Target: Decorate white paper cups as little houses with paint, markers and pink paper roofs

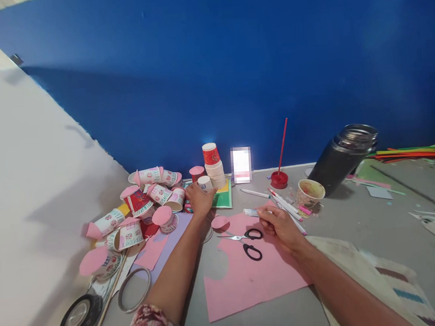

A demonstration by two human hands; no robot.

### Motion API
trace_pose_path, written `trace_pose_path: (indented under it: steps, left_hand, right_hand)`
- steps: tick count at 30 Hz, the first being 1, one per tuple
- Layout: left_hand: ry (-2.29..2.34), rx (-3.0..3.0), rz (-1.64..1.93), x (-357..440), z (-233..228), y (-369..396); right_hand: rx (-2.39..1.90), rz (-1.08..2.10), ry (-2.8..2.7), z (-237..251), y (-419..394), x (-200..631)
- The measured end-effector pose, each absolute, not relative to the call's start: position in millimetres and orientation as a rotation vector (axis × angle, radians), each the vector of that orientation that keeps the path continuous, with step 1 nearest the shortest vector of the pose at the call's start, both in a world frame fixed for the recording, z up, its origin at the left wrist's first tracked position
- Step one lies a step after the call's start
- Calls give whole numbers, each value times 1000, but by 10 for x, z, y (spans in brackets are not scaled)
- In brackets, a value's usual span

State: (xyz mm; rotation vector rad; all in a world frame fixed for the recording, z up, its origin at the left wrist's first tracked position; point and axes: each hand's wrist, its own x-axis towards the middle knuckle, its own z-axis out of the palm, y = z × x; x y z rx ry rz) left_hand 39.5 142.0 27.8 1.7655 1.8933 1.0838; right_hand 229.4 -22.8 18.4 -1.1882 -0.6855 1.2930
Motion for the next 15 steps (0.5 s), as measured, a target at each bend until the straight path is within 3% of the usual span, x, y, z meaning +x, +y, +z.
trace_pose_path:
  steps: [7,11,15]
  left_hand:
    - [1683,1831,1103,303,452,1022]
    - [1184,1946,850,223,548,578]
    - [996,2132,686,196,592,384]
  right_hand:
    - [-1234,1169,-692,219,-241,2313]
    - [-1291,872,-868,327,-355,2301]
    - [-1250,628,-1183,476,-490,2262]
